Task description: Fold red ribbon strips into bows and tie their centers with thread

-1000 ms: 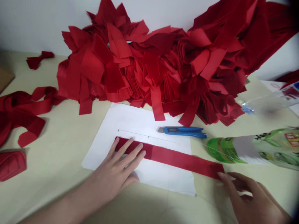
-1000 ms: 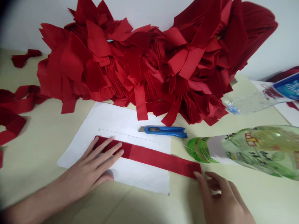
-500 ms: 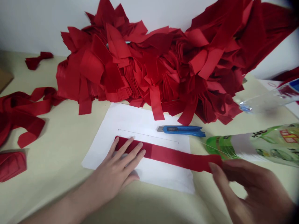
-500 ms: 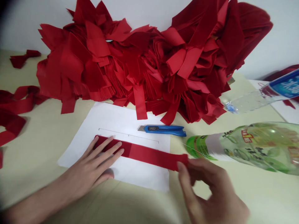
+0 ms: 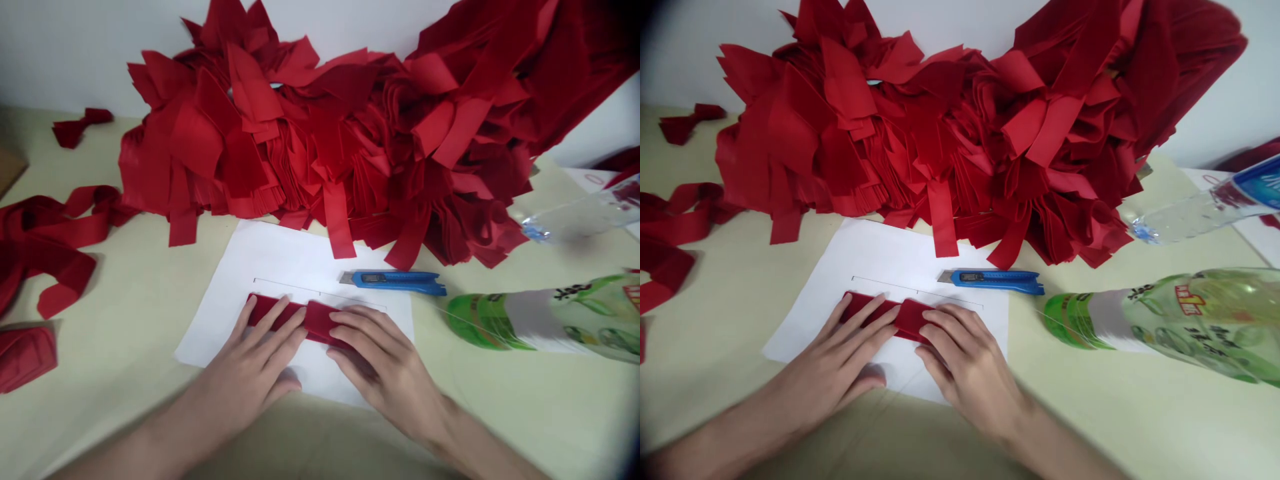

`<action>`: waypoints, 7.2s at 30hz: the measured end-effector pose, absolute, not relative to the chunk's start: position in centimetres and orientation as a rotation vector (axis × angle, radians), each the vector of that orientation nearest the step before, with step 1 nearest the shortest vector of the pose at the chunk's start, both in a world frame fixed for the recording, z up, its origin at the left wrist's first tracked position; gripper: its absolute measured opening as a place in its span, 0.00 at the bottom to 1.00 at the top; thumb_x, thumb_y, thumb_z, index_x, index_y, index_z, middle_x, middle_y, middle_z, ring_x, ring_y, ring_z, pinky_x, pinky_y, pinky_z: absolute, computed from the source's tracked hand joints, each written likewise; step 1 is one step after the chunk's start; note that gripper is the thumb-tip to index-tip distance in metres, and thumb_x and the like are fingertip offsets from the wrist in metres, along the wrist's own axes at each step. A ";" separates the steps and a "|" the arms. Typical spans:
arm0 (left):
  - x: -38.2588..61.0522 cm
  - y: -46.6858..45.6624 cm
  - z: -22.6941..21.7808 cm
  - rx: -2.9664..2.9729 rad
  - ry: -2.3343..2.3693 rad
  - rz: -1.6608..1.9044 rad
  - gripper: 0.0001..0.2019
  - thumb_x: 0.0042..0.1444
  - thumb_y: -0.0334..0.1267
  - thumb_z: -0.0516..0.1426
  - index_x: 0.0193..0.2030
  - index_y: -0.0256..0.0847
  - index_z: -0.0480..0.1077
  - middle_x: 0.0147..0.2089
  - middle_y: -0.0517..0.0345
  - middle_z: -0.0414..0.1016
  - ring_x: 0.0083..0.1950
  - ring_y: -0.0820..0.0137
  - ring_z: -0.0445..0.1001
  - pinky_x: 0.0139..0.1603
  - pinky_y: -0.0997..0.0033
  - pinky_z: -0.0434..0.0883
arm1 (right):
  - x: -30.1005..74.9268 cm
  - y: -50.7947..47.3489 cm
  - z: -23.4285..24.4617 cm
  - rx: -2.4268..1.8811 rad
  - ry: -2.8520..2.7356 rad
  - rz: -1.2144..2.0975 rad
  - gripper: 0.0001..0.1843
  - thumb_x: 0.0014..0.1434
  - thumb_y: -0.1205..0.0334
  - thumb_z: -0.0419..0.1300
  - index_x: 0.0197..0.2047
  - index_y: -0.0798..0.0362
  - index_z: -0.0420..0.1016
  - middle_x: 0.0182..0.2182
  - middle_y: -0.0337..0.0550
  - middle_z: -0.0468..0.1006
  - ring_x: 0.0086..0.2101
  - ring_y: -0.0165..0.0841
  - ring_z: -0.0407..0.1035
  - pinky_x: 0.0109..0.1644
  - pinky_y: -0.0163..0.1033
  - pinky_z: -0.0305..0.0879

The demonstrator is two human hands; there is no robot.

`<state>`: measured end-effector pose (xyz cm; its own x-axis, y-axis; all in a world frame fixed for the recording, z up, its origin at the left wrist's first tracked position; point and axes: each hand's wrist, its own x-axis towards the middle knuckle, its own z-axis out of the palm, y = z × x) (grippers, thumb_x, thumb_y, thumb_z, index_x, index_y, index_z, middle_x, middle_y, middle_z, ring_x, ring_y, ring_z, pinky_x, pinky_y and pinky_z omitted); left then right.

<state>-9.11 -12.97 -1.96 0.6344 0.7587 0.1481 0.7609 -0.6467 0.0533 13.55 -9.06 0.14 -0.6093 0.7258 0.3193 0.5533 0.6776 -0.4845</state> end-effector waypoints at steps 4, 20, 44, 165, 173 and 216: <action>-9.0 -13.0 -1.9 -2.843 -1.338 -0.281 0.22 0.62 0.47 0.48 0.58 0.36 0.61 0.65 0.48 0.59 0.69 0.55 0.47 0.65 0.42 0.50 | 13.7 -8.7 -0.3 -0.947 -2.398 0.530 0.10 0.56 0.71 0.59 0.42 0.55 0.73 0.45 0.44 0.77 0.48 0.36 0.67 0.52 0.47 0.67; -9.1 -12.7 -1.6 -2.854 -1.299 -0.160 0.27 0.64 0.47 0.45 0.67 0.39 0.49 0.70 0.60 0.48 0.70 0.56 0.41 0.68 0.48 0.39 | 17.4 -11.0 0.4 -1.159 -2.268 0.132 0.10 0.53 0.75 0.61 0.40 0.58 0.74 0.38 0.50 0.75 0.41 0.37 0.68 0.42 0.43 0.69; -9.1 -12.8 -1.8 -2.874 -1.315 -0.174 0.27 0.63 0.48 0.46 0.64 0.36 0.55 0.67 0.56 0.56 0.69 0.55 0.42 0.67 0.46 0.42 | 18.5 -12.6 -1.4 -1.008 -2.460 -0.056 0.15 0.53 0.77 0.60 0.46 0.65 0.72 0.46 0.58 0.76 0.52 0.42 0.67 0.51 0.46 0.71; -6.3 -6.4 0.4 -3.138 -1.764 -0.778 0.09 0.57 0.29 0.56 0.28 0.41 0.73 0.30 0.61 0.76 0.36 0.68 0.70 0.41 0.64 0.65 | 13.7 -5.5 1.2 -0.809 -2.513 0.625 0.08 0.58 0.68 0.56 0.37 0.54 0.77 0.33 0.42 0.77 0.37 0.32 0.68 0.44 0.40 0.67; -6.7 -5.9 0.2 -3.173 -1.754 -0.832 0.07 0.55 0.31 0.58 0.29 0.43 0.75 0.29 0.63 0.78 0.35 0.69 0.72 0.40 0.64 0.67 | 12.4 -4.3 1.4 -1.012 -2.519 0.712 0.10 0.58 0.73 0.55 0.34 0.52 0.77 0.32 0.39 0.76 0.34 0.30 0.67 0.40 0.38 0.66; -7.3 -5.9 1.2 -3.284 -1.435 -0.673 0.11 0.62 0.32 0.51 0.32 0.41 0.73 0.33 0.61 0.76 0.38 0.70 0.67 0.42 0.66 0.64 | 12.8 -3.4 1.3 -1.001 -2.627 0.862 0.02 0.57 0.67 0.59 0.33 0.52 0.73 0.30 0.38 0.73 0.34 0.30 0.67 0.40 0.37 0.63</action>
